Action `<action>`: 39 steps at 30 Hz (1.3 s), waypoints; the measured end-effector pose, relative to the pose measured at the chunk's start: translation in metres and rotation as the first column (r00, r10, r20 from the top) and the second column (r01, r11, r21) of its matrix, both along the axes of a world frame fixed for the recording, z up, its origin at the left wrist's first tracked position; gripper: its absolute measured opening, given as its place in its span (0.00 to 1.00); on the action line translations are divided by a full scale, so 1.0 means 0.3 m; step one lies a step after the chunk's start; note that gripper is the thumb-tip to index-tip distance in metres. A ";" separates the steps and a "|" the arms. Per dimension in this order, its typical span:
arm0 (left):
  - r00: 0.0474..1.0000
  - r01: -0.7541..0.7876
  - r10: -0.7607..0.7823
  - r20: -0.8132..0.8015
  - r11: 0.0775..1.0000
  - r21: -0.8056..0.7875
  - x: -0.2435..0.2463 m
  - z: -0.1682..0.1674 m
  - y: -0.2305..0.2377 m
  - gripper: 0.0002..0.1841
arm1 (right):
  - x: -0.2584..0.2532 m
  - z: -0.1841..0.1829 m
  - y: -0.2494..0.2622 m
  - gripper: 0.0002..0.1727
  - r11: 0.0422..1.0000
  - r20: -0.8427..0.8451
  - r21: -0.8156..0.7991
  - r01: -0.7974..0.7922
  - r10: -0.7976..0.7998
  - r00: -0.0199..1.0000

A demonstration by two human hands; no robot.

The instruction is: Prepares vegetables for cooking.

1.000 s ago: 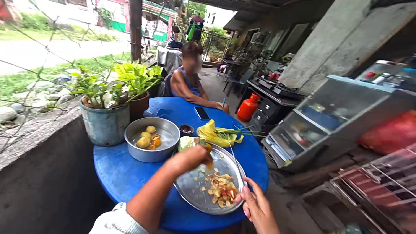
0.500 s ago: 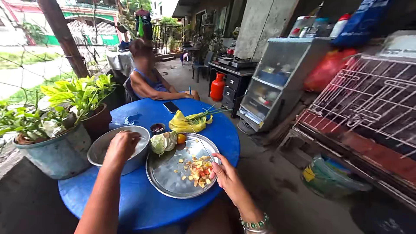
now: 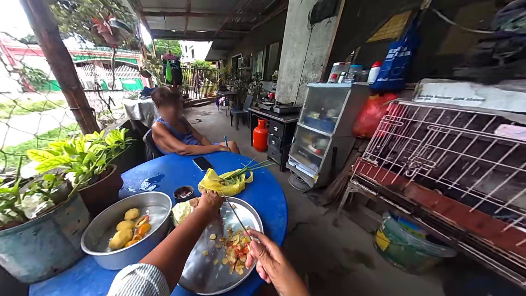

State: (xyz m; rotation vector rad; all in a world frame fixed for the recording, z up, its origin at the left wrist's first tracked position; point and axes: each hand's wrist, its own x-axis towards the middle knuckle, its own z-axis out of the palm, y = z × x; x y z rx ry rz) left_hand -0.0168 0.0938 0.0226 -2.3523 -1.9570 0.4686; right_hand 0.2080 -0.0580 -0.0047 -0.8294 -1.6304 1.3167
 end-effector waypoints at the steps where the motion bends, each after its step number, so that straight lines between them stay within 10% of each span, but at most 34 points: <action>1: 1.000 0.007 -0.008 0.010 1.000 0.015 0.004 -0.006 0.002 0.18 | 0.005 -0.002 -0.001 0.25 1.000 -0.013 -0.007 -0.002 0.002 1.000; 10: 0.999 0.022 -0.022 -0.039 1.000 -0.001 0.024 -0.038 -0.012 0.20 | 0.029 -0.028 -0.014 0.24 1.000 -0.071 -0.026 0.002 -0.004 0.997; 14: 0.945 0.010 -0.055 0.323 0.990 0.139 0.005 0.016 -0.063 0.24 | 0.036 -0.016 -0.021 0.24 0.997 -0.078 -0.068 0.022 -0.027 0.997; 16: 0.693 -0.051 -0.077 0.717 0.987 0.155 -0.021 0.032 -0.102 0.25 | 0.036 -0.004 -0.025 0.24 0.995 -0.098 -0.096 0.017 -0.026 0.995; 18: 0.164 -0.116 0.031 0.986 0.993 -0.012 -0.031 0.018 -0.140 0.21 | 0.027 0.017 -0.032 0.24 0.990 -0.150 -0.138 0.005 -0.026 0.988; 20: -0.398 -0.082 0.192 0.897 0.966 -0.244 -0.009 0.013 -0.189 0.18 | 0.011 0.037 -0.034 0.26 0.985 -0.212 -0.172 -0.018 -0.019 0.977; 23: -0.746 -0.001 0.255 0.615 0.923 -0.384 0.005 0.020 -0.243 0.22 | -0.026 0.058 -0.034 0.30 0.972 -0.292 -0.231 -0.051 -0.019 0.956; 30: -0.876 -0.071 0.069 0.477 0.961 -0.268 0.039 -0.015 -0.311 0.26 | -0.119 0.064 -0.026 0.24 0.987 -0.133 -0.157 -0.041 0.021 0.991; 39: -0.871 -0.126 0.029 0.491 0.952 -0.280 0.020 -0.016 -0.341 0.26 | -0.155 0.075 0.015 0.23 0.930 0.367 0.340 0.138 -0.267 0.891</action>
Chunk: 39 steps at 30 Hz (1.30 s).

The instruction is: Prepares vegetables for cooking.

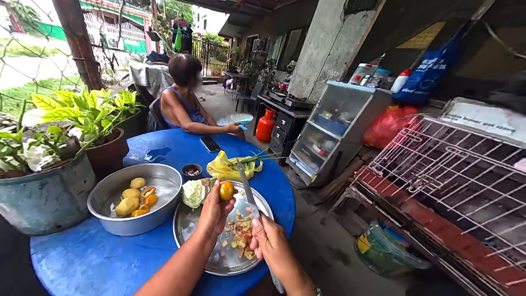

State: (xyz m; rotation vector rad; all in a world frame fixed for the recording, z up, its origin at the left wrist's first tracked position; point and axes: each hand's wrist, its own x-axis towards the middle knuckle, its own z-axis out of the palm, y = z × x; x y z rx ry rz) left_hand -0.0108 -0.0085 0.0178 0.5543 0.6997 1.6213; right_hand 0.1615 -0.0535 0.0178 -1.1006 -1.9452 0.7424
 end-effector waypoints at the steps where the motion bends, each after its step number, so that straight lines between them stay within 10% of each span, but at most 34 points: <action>1: 1.000 -0.003 0.003 -0.010 1.000 -0.002 0.000 0.003 -0.004 0.26 | -0.002 0.000 0.003 0.23 0.999 0.037 0.035 0.015 -0.016 0.999; 8: 0.997 -0.061 0.059 -0.041 0.998 -0.032 0.014 -0.008 -0.021 0.31 | -0.054 -0.042 -0.038 0.19 0.911 0.249 0.404 0.087 -0.201 0.948; 25: 0.963 -0.269 0.269 -0.024 0.963 0.002 -0.010 0.003 -0.021 0.29 | 0.088 -0.019 -0.081 0.23 0.837 0.102 0.487 0.251 -0.340 0.935; 33: 0.916 -0.243 0.311 -0.253 0.933 0.266 -0.051 0.015 -0.030 0.27 | 0.204 0.055 -0.110 0.15 0.976 0.711 0.136 0.169 -0.215 0.669; 36: 0.756 0.021 0.243 -0.608 0.919 0.393 -0.063 0.016 -0.058 0.26 | 0.216 0.087 -0.090 0.17 0.984 0.705 -0.043 0.171 -0.092 0.703; 39: 0.341 0.304 0.170 -0.924 0.911 0.280 -0.032 0.028 -0.172 0.26 | 0.241 0.084 -0.057 0.17 0.974 0.588 -0.156 0.167 -0.044 0.808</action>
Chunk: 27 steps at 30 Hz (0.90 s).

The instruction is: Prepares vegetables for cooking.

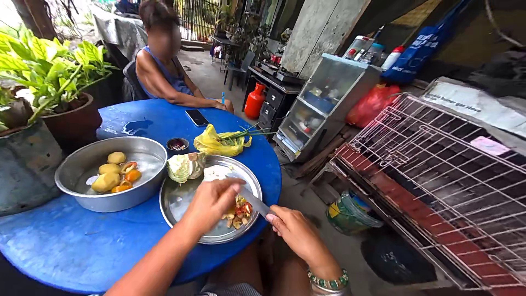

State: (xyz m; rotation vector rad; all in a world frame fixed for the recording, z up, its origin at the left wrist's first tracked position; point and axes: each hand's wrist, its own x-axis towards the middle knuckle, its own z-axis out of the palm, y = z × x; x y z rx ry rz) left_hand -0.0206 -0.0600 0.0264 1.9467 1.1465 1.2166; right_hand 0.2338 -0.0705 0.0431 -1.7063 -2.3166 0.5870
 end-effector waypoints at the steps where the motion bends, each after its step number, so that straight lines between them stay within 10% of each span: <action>1: 0.988 0.032 -0.033 -0.149 0.999 -0.008 0.021 -0.001 -0.043 0.27 | 0.005 -0.003 0.010 0.16 0.999 -0.069 -0.039 0.011 -0.013 0.998; 10: 0.794 0.056 -0.091 -0.601 0.995 -0.077 0.116 -0.038 -0.127 0.47 | 0.043 -0.017 0.053 0.15 0.961 -0.503 -0.244 -0.132 -0.009 0.864; 27: 0.916 -0.053 -0.130 -0.379 0.899 -0.435 0.083 -0.047 -0.084 0.52 | 0.310 0.077 0.096 0.13 0.893 -0.346 -0.393 -0.218 0.076 0.935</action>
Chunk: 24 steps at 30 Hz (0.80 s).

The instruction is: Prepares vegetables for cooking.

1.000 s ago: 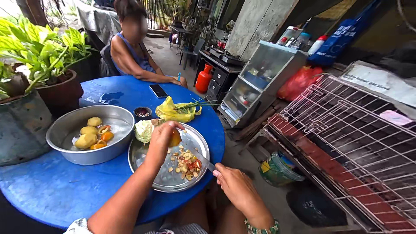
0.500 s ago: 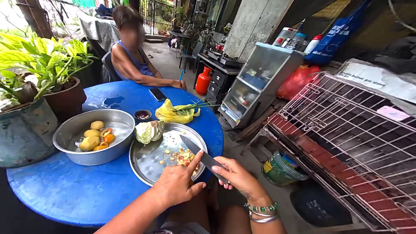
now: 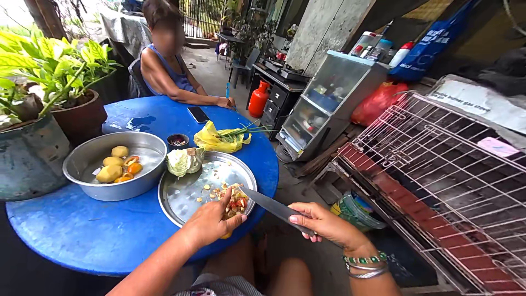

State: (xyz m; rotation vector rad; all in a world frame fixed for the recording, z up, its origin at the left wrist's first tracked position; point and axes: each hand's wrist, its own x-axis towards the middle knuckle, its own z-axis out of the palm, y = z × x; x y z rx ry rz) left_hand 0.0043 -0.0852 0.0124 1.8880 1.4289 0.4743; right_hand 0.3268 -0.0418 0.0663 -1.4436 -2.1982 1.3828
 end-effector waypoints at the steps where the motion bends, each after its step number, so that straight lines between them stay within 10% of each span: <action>1: 0.999 -0.019 0.020 0.047 1.000 -0.008 -0.008 -0.007 0.003 0.53 | -0.004 0.005 -0.002 0.14 0.997 0.045 0.078 -0.012 0.008 0.999; 4: 0.991 -0.031 0.028 0.129 0.999 0.025 -0.029 -0.014 0.002 0.50 | -0.058 0.019 -0.044 0.16 0.878 0.330 0.463 -0.120 -0.045 0.943; 7: 0.996 -0.016 0.009 0.087 0.997 0.078 -0.045 0.005 -0.001 0.45 | -0.117 -0.018 -0.093 0.16 0.540 0.422 0.802 -0.256 -0.210 0.882; 11: 0.999 0.031 -0.029 -0.038 0.998 0.060 -0.044 0.027 -0.004 0.44 | -0.167 -0.044 -0.129 0.19 0.280 0.404 0.906 -0.317 -0.346 0.847; 24: 0.982 0.117 -0.122 -0.142 0.992 -0.045 0.049 0.027 0.017 0.45 | -0.095 -0.060 -0.134 0.17 0.222 0.404 0.913 -0.342 -0.373 0.836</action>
